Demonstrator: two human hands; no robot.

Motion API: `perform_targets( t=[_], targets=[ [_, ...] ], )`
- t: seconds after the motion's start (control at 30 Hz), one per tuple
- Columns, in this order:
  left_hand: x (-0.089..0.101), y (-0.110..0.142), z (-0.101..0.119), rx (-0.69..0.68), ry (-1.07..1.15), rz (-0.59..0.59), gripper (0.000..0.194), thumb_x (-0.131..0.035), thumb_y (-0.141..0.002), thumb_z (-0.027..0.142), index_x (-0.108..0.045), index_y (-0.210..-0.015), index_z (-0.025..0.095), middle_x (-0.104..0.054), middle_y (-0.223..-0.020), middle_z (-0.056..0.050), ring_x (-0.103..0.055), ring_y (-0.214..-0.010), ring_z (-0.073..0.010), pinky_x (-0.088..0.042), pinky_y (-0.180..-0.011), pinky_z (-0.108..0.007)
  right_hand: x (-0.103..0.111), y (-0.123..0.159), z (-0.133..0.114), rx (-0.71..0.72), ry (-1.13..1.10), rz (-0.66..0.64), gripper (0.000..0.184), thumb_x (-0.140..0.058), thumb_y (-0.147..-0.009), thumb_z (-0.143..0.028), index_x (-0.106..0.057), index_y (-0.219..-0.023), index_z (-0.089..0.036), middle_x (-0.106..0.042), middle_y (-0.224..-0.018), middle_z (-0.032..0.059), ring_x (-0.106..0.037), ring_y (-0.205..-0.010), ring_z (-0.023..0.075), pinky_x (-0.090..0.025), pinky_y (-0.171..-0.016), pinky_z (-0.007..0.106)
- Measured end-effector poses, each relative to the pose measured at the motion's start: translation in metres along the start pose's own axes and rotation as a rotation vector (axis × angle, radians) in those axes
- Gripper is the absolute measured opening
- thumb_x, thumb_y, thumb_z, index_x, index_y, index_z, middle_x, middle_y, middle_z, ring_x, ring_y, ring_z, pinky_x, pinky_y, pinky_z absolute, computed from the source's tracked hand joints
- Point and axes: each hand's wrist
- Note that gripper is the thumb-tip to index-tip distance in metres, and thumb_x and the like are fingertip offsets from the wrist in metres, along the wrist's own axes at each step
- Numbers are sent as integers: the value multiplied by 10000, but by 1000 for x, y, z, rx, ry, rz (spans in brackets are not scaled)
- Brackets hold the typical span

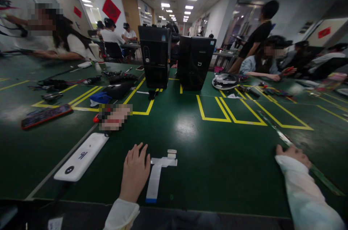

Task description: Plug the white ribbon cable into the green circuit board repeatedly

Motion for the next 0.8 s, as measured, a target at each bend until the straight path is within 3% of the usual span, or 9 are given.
perform_targets(
  t=[0.1, 0.3, 0.47, 0.57, 0.7, 0.8],
  targets=[
    [0, 0, -1, 2, 6, -14, 438, -366, -942, 331, -556, -1278, 124, -545, -1325, -155, -465, -1273, -318, -407, -1025, -513, 1, -3, 13, 73, 48, -60, 726, -202, -903, -512, -388, -1412, -29, -429, -1363, 288, -404, -1273, 390, -344, -979, 493],
    [0, 0, -1, 1, -5, -22, 448, -368, -940, 329, -551, -1284, 107, -540, -1330, -161, -458, -1277, -321, -401, -1031, -510, -3, 7, 25, 231, 81, -82, 688, -265, -891, -486, -450, -1379, -38, -395, -1434, 239, -362, -1327, 353, -313, -1069, 444],
    [0, 0, 0, -6, -25, -24, 442, -378, -940, 323, -552, -1282, 104, -537, -1332, -164, -460, -1274, -321, -404, -1029, -506, -10, 19, 38, 425, 18, -20, 611, -301, -834, -484, -559, -1233, -99, -534, -1291, 216, -466, -1250, 323, -372, -1052, 412],
    [0, 0, 0, -4, -35, -2, 421, -389, -935, 304, -561, -1270, 114, -542, -1328, -152, -457, -1276, -310, -393, -1041, -494, -13, 20, 47, 521, -67, 75, 622, -316, -789, -512, -589, -1184, -116, -536, -1284, 195, -500, -1211, 326, -407, -1022, 423],
    [0, 0, 0, -12, -35, 5, 412, -395, -934, 298, -563, -1267, 124, -543, -1327, -140, -460, -1273, -301, -392, -1043, -482, -16, 10, 64, 336, -70, 199, 714, -268, -818, -570, -572, -1262, -99, -497, -1324, 239, -480, -1212, 389, -423, -951, 515],
    [0, 0, 0, -6, -39, 1, 414, -395, -934, 304, -565, -1266, 124, -544, -1323, -142, -460, -1272, -304, -393, -1041, -482, -19, -5, 78, 240, -11, 269, 751, -238, -840, -577, -587, -1264, -64, -541, -1214, 320, -529, -1119, 445, -435, -794, 585]
  ],
)
Point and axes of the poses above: each hand's wrist, its own y-axis away from the middle knuckle, its own x-axis out of the back of the hand, z = x × y
